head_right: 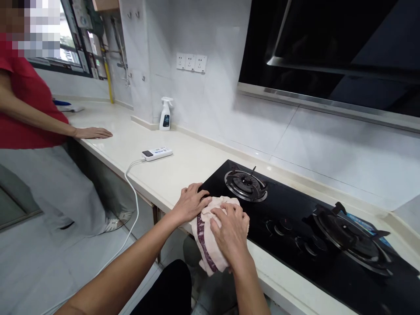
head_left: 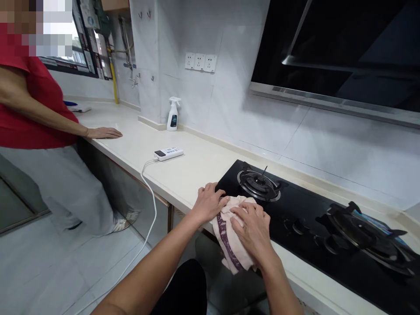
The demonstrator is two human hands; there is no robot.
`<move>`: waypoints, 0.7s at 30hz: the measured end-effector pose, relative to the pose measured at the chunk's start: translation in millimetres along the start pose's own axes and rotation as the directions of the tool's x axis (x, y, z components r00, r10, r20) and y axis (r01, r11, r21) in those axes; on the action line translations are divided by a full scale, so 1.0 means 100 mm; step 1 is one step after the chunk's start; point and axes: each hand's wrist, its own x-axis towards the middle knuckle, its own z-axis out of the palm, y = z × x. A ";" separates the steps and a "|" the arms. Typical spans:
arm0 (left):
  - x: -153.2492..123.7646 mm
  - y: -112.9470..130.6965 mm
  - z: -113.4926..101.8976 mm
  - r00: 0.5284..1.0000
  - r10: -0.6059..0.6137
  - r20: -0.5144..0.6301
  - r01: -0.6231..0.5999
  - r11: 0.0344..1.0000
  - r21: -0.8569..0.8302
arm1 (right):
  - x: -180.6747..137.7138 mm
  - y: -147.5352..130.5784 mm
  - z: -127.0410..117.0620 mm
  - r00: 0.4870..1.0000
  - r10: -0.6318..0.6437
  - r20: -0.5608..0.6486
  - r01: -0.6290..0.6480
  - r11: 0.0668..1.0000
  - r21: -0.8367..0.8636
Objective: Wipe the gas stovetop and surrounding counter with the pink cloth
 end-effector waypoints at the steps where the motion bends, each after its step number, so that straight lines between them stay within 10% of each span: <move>1: 0.00 0.00 0.00 1.000 0.004 0.010 -0.004 1.000 0.006 | -0.05 0.06 -0.02 1.000 0.003 0.003 -0.003 1.000 0.015; 21: -0.02 0.06 -0.05 0.996 0.005 0.087 -0.006 1.000 0.003 | -1.93 2.47 -0.69 0.960 0.269 -0.072 -0.278 0.936 -0.216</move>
